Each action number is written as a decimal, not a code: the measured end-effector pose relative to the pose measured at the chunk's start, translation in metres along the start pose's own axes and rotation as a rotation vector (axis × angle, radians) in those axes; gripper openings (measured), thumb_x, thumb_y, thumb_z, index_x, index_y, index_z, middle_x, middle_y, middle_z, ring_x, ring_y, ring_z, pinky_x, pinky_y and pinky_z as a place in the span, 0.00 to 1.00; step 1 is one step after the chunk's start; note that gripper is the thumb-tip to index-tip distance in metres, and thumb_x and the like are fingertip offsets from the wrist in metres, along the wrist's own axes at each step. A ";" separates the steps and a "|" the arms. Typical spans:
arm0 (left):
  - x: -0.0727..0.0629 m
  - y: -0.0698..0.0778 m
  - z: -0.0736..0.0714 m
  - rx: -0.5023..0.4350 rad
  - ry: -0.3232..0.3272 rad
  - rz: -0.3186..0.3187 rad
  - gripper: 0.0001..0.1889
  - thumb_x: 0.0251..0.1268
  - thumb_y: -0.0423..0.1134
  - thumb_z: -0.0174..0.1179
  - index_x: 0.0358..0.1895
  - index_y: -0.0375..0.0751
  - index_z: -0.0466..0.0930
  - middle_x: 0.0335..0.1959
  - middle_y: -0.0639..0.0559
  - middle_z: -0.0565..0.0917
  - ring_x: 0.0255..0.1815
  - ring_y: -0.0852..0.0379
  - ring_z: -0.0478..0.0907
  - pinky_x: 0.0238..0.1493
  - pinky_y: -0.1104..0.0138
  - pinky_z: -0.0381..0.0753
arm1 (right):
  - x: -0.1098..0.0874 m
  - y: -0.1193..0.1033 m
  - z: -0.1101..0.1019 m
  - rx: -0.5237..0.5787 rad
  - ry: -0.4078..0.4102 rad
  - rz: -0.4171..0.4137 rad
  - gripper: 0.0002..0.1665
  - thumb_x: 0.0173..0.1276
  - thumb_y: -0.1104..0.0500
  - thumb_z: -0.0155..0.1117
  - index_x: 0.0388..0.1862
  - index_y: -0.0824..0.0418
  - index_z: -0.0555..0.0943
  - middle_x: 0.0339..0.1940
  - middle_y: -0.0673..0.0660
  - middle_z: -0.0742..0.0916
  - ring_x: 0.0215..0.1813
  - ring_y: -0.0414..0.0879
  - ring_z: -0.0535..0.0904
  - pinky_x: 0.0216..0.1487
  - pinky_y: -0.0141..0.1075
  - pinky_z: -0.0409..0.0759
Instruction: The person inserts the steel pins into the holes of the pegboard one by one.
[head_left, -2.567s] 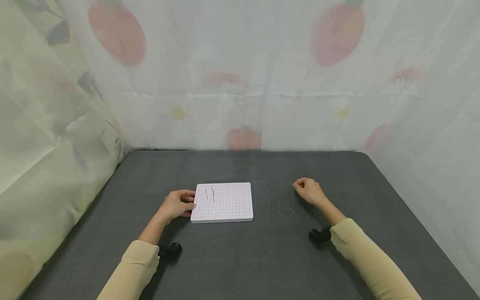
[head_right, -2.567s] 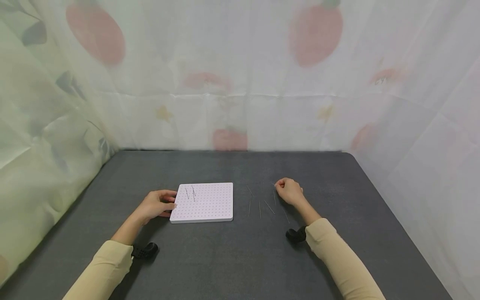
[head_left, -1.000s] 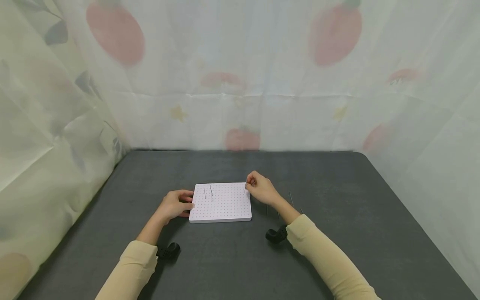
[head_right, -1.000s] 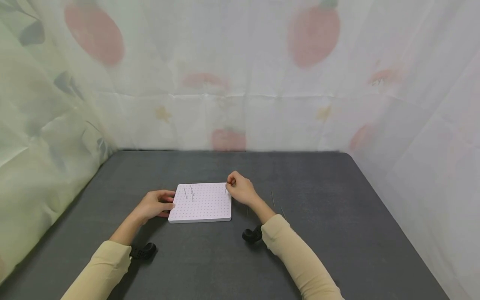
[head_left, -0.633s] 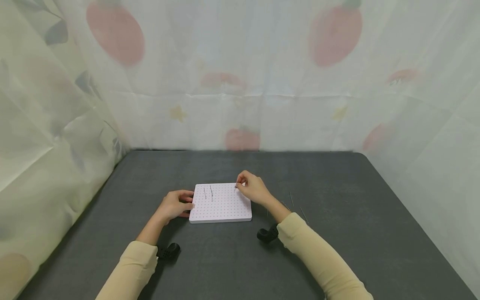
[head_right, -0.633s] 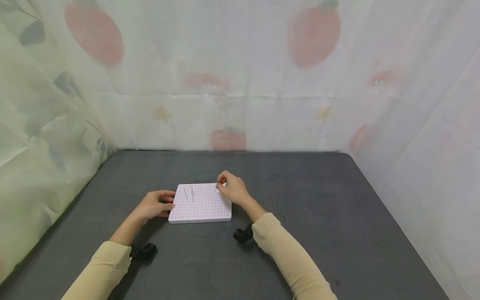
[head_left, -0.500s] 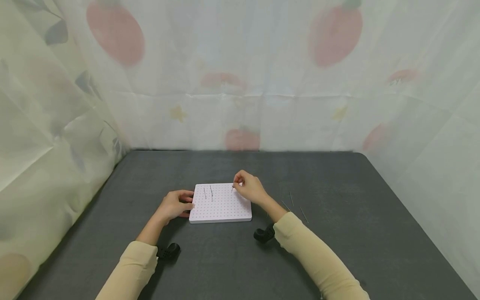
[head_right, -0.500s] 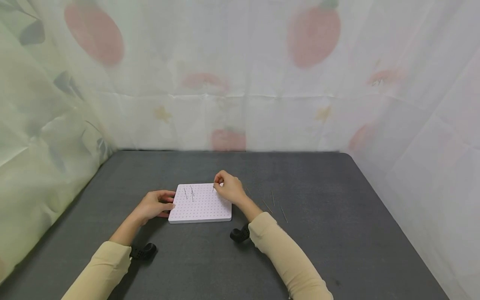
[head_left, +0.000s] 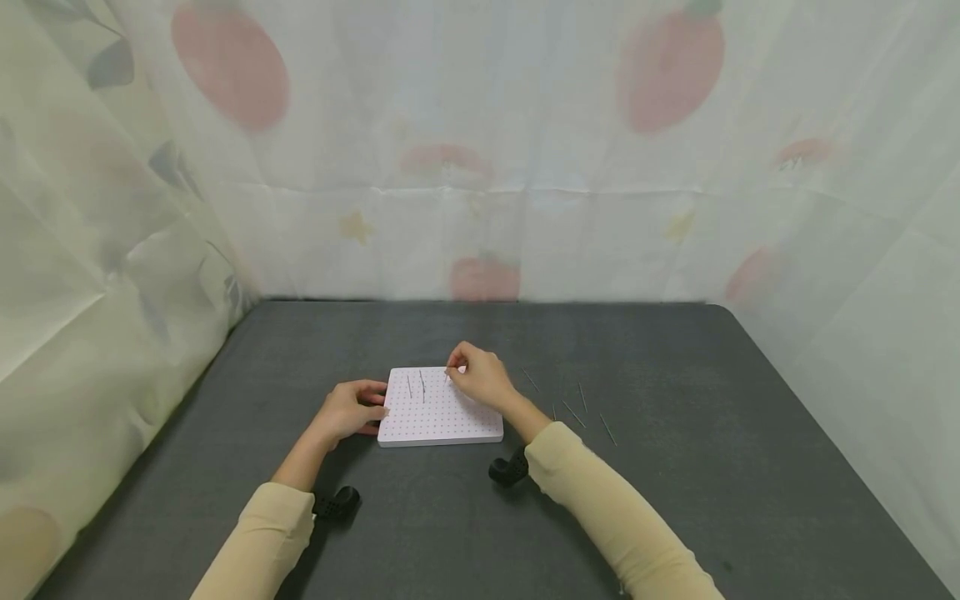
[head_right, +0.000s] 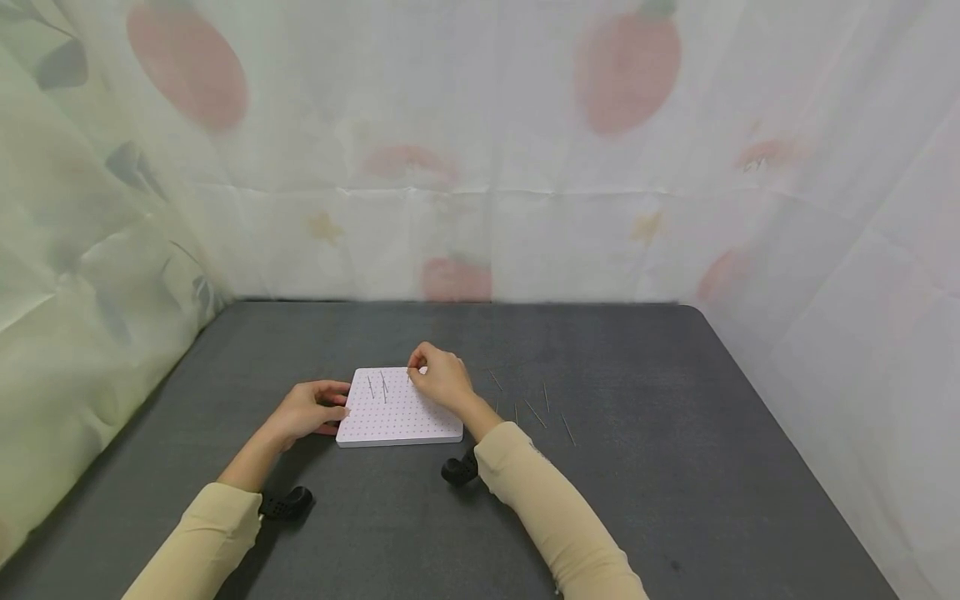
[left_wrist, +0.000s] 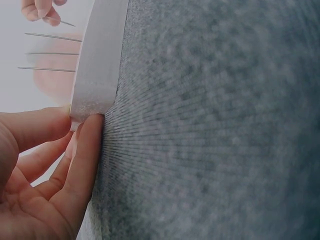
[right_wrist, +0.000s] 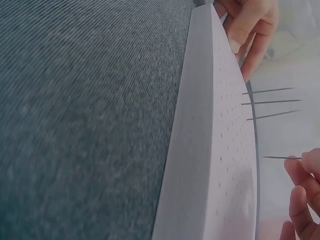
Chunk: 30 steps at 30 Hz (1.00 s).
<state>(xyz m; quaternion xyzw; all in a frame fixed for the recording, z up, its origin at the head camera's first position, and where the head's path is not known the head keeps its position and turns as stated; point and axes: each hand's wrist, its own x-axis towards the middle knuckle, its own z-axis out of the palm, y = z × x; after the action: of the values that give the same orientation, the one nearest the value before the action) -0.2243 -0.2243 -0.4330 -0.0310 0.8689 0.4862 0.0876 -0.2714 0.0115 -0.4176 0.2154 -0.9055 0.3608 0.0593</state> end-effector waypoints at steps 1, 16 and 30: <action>0.000 0.000 0.000 0.001 -0.001 -0.001 0.25 0.55 0.28 0.62 0.59 0.31 0.70 0.47 0.36 0.76 0.35 0.54 0.80 0.32 0.61 0.85 | 0.001 0.000 0.001 -0.008 0.000 0.004 0.03 0.61 0.59 0.61 0.33 0.55 0.77 0.35 0.49 0.85 0.25 0.38 0.70 0.26 0.28 0.67; 0.000 0.000 0.001 0.011 0.001 -0.004 0.25 0.56 0.29 0.62 0.59 0.32 0.69 0.47 0.36 0.76 0.35 0.54 0.80 0.31 0.62 0.85 | 0.010 -0.002 0.015 -0.078 0.008 -0.008 0.02 0.62 0.57 0.61 0.34 0.53 0.78 0.34 0.46 0.86 0.39 0.40 0.81 0.37 0.32 0.77; 0.001 0.001 0.000 -0.004 0.005 -0.002 0.25 0.56 0.29 0.62 0.59 0.32 0.70 0.48 0.36 0.77 0.34 0.54 0.81 0.31 0.62 0.85 | 0.013 -0.008 0.018 -0.100 -0.009 -0.091 0.02 0.63 0.58 0.61 0.35 0.53 0.78 0.34 0.47 0.86 0.28 0.38 0.75 0.31 0.29 0.72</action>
<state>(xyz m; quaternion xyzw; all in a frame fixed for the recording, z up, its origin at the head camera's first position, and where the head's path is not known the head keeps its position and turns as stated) -0.2253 -0.2237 -0.4322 -0.0332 0.8682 0.4877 0.0855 -0.2783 -0.0104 -0.4224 0.2547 -0.9119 0.3112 0.0822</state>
